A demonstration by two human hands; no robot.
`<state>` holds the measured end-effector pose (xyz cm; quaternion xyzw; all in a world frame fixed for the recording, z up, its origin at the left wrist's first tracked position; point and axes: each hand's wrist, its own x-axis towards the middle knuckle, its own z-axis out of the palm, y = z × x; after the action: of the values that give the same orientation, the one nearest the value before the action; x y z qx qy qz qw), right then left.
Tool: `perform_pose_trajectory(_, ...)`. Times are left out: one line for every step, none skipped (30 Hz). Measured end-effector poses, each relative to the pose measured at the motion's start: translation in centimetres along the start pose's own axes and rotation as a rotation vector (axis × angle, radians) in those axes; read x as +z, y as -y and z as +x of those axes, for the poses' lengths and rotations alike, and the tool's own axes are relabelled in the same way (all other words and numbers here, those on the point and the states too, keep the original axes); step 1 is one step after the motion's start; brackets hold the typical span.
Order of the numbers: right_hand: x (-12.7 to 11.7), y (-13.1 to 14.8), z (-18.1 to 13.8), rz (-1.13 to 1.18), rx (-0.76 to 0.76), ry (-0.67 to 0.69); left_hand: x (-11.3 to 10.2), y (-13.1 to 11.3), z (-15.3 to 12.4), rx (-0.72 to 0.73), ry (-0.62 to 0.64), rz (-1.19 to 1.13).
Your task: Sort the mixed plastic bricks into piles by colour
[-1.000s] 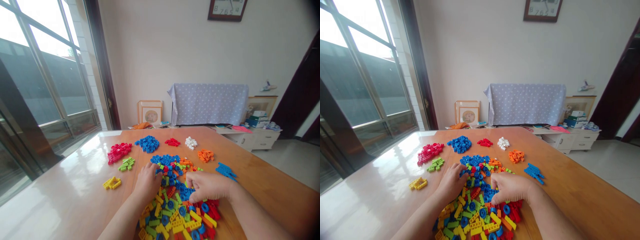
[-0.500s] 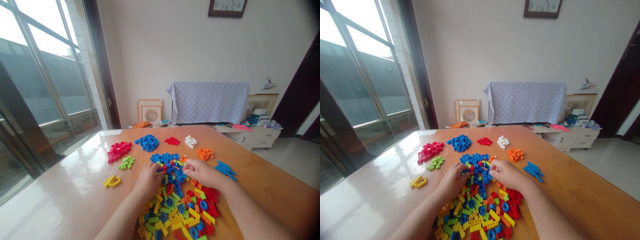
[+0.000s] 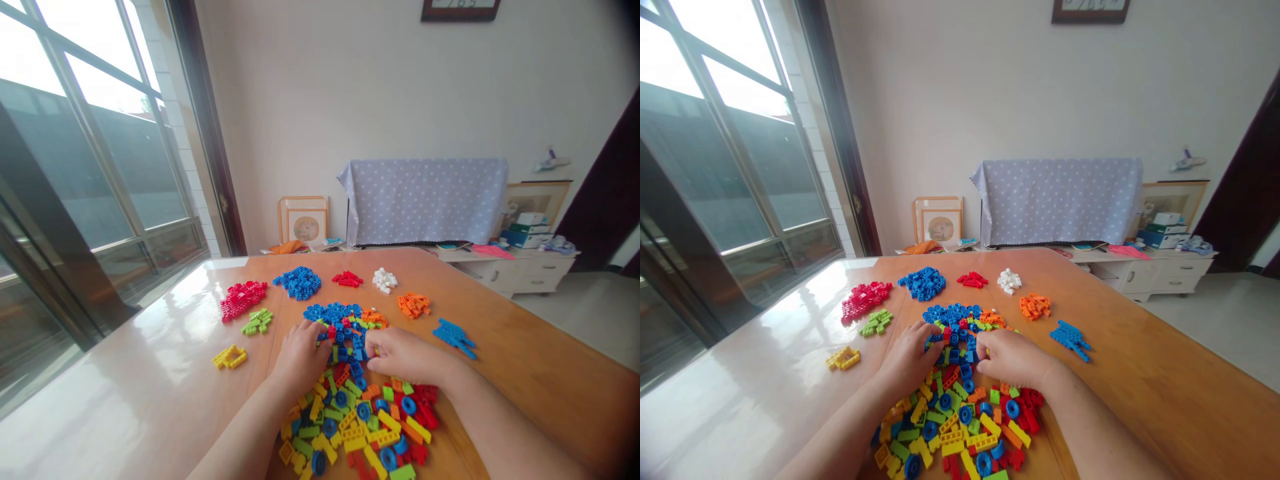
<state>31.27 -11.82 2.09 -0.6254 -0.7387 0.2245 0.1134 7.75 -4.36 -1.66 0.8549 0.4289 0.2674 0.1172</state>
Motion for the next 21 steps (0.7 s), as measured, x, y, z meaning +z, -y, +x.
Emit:
perform_pose_trajectory(0.1,0.1,0.1,-0.003,-0.004,-0.025,0.0,-0.1,0.0,0.005,-0.003,-0.001)
perform_pose_trajectory(0.2,0.3,0.2,-0.004,-0.011,-0.041,0.0,-0.2,-0.1,0.009,-0.004,-0.003)
perform_pose_trajectory(0.4,0.6,0.3,-0.007,-0.016,-0.049,-0.1,-0.3,-0.1,0.013,-0.003,-0.006)
perform_pose_trajectory(0.6,0.8,0.3,-0.018,-0.021,-0.057,-0.1,-0.4,-0.1,0.016,-0.001,-0.01)
perform_pose_trajectory(0.9,1.0,0.4,-0.037,-0.024,-0.069,-0.1,-0.5,-0.1,0.019,0.003,-0.014)
perform_pose_trajectory(1.1,1.0,0.5,-0.061,-0.025,-0.083,-0.2,-0.6,-0.2,0.023,0.009,-0.017)
perform_pose_trajectory(1.2,1.0,0.7,-0.083,-0.022,-0.099,-0.2,-0.7,-0.2,0.026,0.014,-0.018)
perform_pose_trajectory(1.3,0.8,0.8,-0.099,-0.017,-0.114,-0.2,-0.8,-0.1,0.026,0.02,-0.017)
perform_pose_trajectory(1.3,0.5,1.0,-0.105,-0.009,-0.129,-0.3,-0.8,-0.1,0.025,0.026,-0.014)
perform_pose_trajectory(1.2,0.0,1.1,-0.103,0.0,-0.138,-0.3,-0.8,-0.1,0.021,0.031,-0.012)
perform_pose_trajectory(1.1,-0.5,1.2,-0.095,0.01,-0.141,-0.4,-0.8,-0.1,0.016,0.036,-0.011)
perform_pose_trajectory(0.8,-1.0,1.2,-0.084,0.024,-0.139,-0.4,-0.8,0.0,0.01,0.038,-0.012)
perform_pose_trajectory(0.6,-1.5,1.3,-0.07,0.037,-0.131,-0.4,-0.7,0.0,0.007,0.04,-0.013)
perform_pose_trajectory(0.4,-2.0,1.2,-0.051,0.05,-0.12,-0.4,-0.7,0.0,0.006,0.039,-0.015)
perform_pose_trajectory(0.1,-2.4,1.2,-0.025,0.059,-0.104,-0.5,-0.7,0.0,0.007,0.037,-0.018)
perform_pose_trajectory(0.0,-2.7,1.1,0.004,0.066,-0.087,-0.5,-0.7,0.0,0.012,0.036,-0.02)
perform_pose_trajectory(-0.2,-3.0,1.0,0.035,0.069,-0.073,-0.5,-0.7,0.0,0.017,0.034,-0.023)
perform_pose_trajectory(-0.3,-3.3,1.0,0.062,0.068,-0.062,-0.5,-0.7,0.0,0.02,0.033,-0.025)
perform_pose_trajectory(-0.4,-3.5,0.9,0.083,0.067,-0.061,-0.6,-0.7,0.1,0.021,0.035,-0.026)
perform_pose_trajectory(-0.5,-3.8,0.8,0.096,0.069,-0.067,-0.6,-0.8,0.1,0.019,0.037,-0.027)
perform_pose_trajectory(-0.6,-4.0,0.8,0.101,0.074,-0.083,-0.7,-0.8,0.1,0.016,0.041,-0.027)
